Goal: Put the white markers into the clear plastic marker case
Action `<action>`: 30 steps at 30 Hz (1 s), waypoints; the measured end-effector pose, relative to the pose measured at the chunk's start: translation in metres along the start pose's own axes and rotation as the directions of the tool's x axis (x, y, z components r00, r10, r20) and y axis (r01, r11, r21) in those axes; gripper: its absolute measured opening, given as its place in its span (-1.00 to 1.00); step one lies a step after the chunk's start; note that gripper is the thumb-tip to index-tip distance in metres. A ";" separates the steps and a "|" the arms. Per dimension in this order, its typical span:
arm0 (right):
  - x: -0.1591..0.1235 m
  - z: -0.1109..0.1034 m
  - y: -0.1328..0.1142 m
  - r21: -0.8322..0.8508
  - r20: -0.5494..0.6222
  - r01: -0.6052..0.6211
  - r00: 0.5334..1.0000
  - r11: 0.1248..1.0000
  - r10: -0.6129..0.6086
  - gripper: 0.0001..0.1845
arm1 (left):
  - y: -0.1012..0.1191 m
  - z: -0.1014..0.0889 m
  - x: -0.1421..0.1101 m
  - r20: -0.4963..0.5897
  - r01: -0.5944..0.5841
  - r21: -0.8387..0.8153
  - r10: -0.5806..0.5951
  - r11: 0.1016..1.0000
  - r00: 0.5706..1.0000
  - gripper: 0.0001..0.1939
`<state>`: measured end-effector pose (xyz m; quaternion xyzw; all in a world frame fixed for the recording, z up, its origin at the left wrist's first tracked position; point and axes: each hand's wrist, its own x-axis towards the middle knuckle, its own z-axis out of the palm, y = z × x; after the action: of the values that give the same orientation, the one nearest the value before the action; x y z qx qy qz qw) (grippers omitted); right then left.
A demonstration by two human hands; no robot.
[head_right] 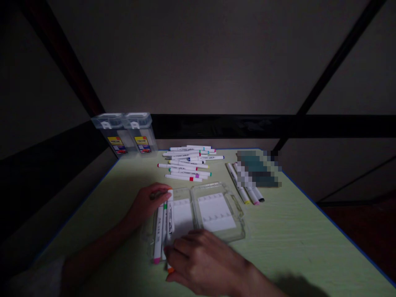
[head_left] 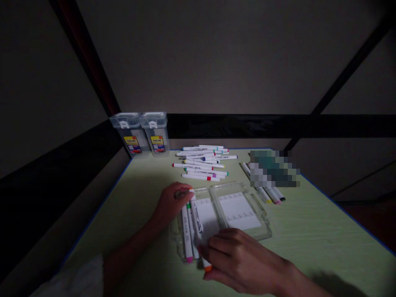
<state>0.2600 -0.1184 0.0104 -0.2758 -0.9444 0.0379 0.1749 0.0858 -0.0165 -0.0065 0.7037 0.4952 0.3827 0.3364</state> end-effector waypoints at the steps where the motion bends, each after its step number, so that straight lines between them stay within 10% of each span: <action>1: 0.000 0.000 0.000 0.003 0.005 -0.006 1.000 1.000 0.006 -0.69 | 0.000 0.000 0.000 0.002 0.001 -0.002 -0.001 1.000 1.000 -0.83; 30: 0.003 -0.003 -0.006 0.020 -0.021 -0.030 0.999 0.999 0.031 -0.68 | -0.001 -0.002 0.001 0.009 0.051 -0.018 -0.051 0.999 0.999 -0.81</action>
<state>0.2562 -0.1218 0.0155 -0.2888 -0.9378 0.0469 0.1870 0.0841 -0.0155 -0.0061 0.6894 0.5081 0.3755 0.3543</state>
